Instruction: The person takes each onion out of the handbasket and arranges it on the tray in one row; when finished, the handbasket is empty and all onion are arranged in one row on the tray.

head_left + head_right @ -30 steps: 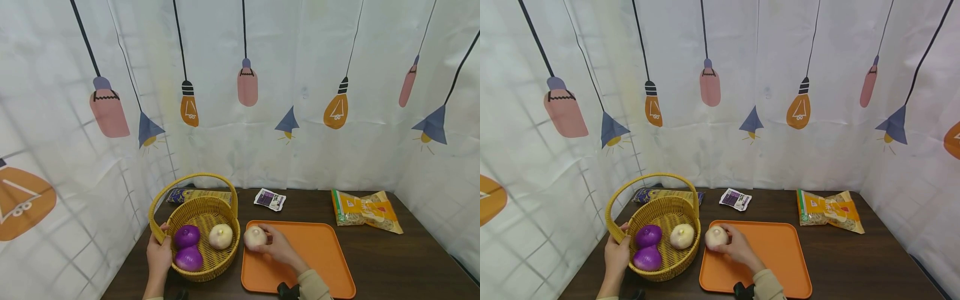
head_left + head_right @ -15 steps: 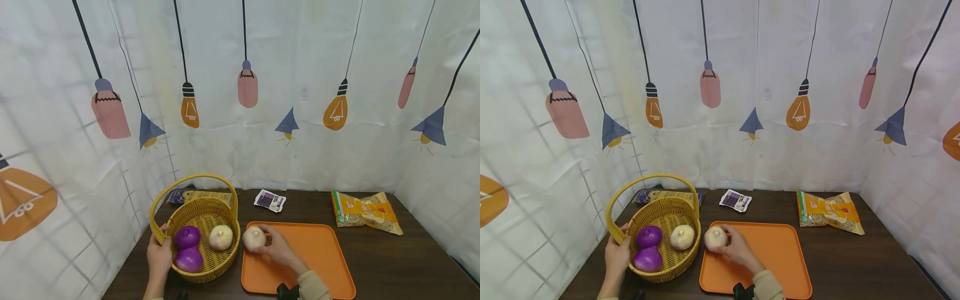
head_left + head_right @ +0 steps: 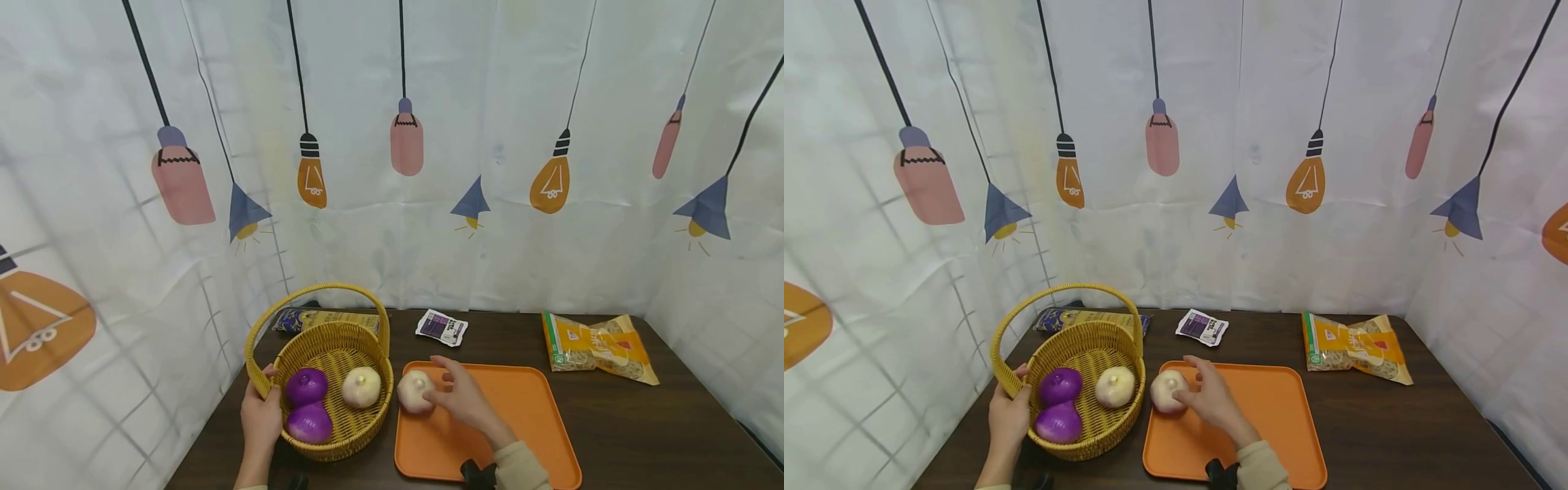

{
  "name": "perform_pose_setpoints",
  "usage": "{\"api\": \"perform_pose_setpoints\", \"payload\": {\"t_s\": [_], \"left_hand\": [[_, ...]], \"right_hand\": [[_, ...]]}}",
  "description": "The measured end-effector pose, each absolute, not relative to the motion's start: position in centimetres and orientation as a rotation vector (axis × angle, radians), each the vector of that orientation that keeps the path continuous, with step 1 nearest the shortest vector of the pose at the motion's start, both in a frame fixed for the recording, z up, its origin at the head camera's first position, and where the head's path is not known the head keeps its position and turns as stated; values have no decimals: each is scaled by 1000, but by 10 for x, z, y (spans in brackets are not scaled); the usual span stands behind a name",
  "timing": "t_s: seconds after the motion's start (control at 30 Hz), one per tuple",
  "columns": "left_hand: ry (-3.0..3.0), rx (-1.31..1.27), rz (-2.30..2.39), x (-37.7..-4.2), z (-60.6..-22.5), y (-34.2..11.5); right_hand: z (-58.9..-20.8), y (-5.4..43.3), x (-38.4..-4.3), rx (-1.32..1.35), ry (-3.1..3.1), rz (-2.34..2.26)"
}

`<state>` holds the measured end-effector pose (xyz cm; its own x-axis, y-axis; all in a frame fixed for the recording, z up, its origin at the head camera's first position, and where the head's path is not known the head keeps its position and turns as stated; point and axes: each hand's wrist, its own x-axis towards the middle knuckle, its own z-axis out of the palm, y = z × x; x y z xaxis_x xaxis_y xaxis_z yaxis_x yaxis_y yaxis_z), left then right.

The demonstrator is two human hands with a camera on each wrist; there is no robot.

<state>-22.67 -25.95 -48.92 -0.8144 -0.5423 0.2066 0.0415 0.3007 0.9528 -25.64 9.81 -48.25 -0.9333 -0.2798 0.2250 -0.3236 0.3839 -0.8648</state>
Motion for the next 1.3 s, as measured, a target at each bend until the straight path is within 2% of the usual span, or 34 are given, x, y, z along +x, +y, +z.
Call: {"api": "perform_pose_setpoints", "payload": {"t_s": [0.23, 0.53, 0.83, 1.3], "left_hand": [[-2068, 445, -1537, -227, -490, -259], [-2067, 450, -1511, -227, -489, -259], [-2065, 461, -1515, -228, -491, -259], [-2068, 453, -1521, -225, -489, -257]], "right_hand": [[-456, 83, -240, 596, -2410, 1756], [-447, 39, -230, 768, -2357, 1878], [-450, -5, -244, 804, -2437, 1813], [-451, -36, -264, 745, -2736, 1433]]}}
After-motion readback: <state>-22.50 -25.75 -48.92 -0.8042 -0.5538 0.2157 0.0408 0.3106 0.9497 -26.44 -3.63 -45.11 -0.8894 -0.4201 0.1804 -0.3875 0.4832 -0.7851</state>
